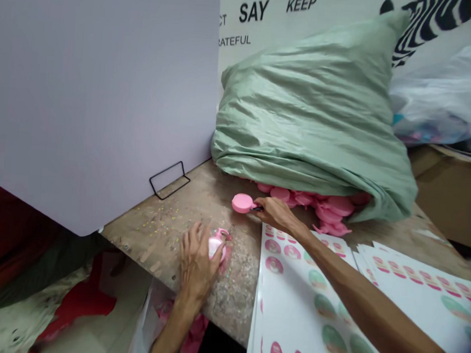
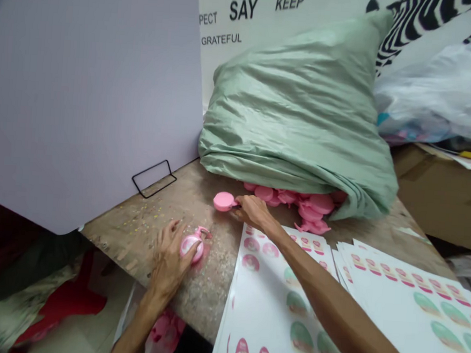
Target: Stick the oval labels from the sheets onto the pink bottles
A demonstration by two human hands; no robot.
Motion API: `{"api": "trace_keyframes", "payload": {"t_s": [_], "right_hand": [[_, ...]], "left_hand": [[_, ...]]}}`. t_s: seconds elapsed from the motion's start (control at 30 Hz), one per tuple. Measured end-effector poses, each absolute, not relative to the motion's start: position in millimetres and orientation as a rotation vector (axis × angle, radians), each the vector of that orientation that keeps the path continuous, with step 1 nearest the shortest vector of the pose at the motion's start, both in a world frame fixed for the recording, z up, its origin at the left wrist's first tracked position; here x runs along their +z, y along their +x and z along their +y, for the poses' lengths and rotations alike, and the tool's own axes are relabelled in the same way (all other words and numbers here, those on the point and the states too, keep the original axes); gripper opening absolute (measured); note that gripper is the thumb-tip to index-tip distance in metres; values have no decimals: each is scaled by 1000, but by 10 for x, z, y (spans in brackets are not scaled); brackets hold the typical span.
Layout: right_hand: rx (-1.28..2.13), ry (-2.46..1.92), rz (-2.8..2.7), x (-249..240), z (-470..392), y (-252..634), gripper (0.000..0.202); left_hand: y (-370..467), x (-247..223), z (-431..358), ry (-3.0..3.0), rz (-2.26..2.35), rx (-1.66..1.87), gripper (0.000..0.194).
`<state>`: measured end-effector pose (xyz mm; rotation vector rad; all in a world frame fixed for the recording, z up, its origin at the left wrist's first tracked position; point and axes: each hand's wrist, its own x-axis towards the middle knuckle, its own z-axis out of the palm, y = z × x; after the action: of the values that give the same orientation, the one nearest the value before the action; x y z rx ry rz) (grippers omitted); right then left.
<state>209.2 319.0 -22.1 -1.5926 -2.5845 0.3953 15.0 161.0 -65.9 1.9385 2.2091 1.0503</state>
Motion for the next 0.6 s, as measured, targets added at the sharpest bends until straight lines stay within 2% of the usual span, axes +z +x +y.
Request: {"api": "trace_keyframes", "payload": {"t_s": [0.1,0.17,0.23,0.3,0.43,0.6], "right_hand": [[758,-1270,-2764,63,2688,2298,20],[1105,-970,-2768,201,2420,2441,28],[1249,-861,-2633,224,2244,2591,33],[1100,-1042,-2423,96,2142,2742,35],[590,-1493,-2017,-467,2010,2945,35],[331,-1619,-1975,-948,1828,2921,19]], "left_hand": [[355,-451,1524,2155,1769,1027,54],[504,-373,1459,2131,1448,938,45],[627,-369,1394,1917,1301,946,31],[716,-427,1343,1568,1331,1053,27],[868,-592,1320,903,1246,1149,44],[1072,-703,1435,756,1094,1161,50]]}}
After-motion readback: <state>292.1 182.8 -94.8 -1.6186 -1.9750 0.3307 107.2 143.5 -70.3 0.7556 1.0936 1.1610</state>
